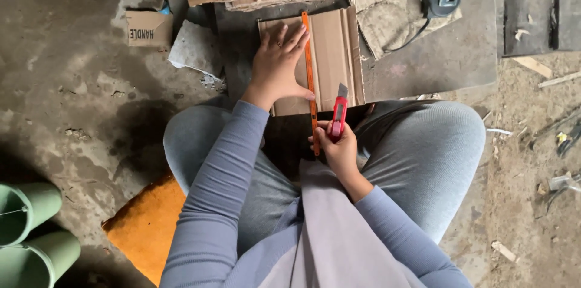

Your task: Measuring and cutting cardboard pieces using a utility knife, ruler, and tape measure.

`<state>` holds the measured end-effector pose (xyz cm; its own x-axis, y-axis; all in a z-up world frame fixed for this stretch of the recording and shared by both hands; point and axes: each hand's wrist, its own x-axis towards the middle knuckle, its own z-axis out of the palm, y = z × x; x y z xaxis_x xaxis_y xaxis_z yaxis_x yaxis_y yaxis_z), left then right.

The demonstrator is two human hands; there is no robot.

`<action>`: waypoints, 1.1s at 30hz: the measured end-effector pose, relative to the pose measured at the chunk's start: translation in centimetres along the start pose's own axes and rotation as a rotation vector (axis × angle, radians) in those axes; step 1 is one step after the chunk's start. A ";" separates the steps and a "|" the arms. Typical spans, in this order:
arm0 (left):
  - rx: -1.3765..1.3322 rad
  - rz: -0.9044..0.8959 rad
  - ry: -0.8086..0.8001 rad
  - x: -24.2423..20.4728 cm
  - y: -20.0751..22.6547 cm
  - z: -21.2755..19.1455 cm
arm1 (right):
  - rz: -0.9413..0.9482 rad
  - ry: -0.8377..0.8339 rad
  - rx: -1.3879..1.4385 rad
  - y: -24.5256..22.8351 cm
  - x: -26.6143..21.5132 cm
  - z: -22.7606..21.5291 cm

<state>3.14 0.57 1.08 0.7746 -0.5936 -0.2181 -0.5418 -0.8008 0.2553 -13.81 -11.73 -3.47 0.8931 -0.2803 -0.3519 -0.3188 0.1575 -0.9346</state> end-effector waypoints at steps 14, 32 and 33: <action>-0.035 -0.034 -0.024 -0.1 0.4 0.1 | 0.012 0.034 0.018 -1.4 -0.2 -0.3; -0.069 -0.050 0.024 -0.2 0.5 0.8 | 0.050 0.022 0.054 -0.7 0.4 -0.8; -0.084 -0.055 0.020 -0.1 0.7 1.0 | 0.064 0.034 0.052 -0.9 0.3 -1.0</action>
<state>2.33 0.00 0.37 0.8094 -0.5464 -0.2152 -0.4694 -0.8222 0.3219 -13.55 -12.92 -2.83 0.8599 -0.3002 -0.4129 -0.3567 0.2252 -0.9067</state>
